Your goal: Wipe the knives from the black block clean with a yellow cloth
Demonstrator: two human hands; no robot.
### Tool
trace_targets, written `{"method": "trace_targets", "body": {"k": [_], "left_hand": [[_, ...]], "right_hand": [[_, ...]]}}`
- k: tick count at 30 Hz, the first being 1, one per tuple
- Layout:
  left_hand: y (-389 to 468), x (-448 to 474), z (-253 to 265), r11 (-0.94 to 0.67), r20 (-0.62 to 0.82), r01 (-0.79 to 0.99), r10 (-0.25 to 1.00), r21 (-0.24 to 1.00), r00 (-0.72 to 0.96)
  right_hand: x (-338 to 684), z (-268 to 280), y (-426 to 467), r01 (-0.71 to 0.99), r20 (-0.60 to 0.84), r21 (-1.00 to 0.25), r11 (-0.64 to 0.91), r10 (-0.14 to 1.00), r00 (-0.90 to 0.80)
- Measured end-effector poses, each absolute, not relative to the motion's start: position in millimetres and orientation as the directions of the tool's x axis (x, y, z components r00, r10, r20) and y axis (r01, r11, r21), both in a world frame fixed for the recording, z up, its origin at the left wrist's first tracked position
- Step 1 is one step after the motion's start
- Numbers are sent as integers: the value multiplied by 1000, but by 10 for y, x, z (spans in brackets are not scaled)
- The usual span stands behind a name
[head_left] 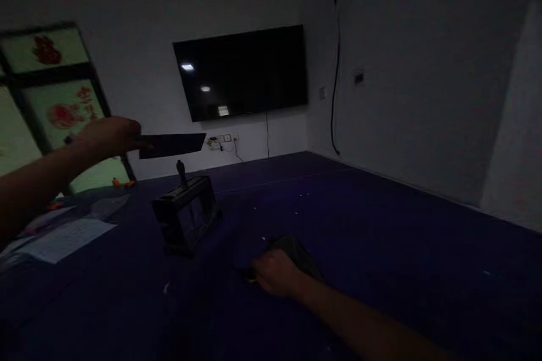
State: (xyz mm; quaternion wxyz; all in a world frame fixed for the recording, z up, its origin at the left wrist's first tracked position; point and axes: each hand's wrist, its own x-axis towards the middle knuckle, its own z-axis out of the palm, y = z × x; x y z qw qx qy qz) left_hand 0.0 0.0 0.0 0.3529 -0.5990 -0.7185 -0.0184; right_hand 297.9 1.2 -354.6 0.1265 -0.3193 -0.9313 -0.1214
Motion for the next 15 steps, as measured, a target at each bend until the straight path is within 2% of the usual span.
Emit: {"method": "trace_targets", "body": {"k": [3, 6, 10, 15], "left_hand": [[159, -6, 187, 206, 447, 888, 894, -412, 0], [278, 86, 291, 215, 378, 868, 925, -447, -35], [381, 248, 293, 208, 268, 809, 961, -550, -65], [515, 264, 200, 170, 179, 801, 981, -574, -79]], "right_hand": [[2984, -3547, 19, 624, 311, 136, 769, 565, -764], [2970, -3543, 25, 622, 310, 130, 772, 564, -765], [2915, -3526, 29, 617, 313, 131, 776, 558, -768], [2845, -3518, 30, 609, 321, 139, 780, 547, -773]]}}
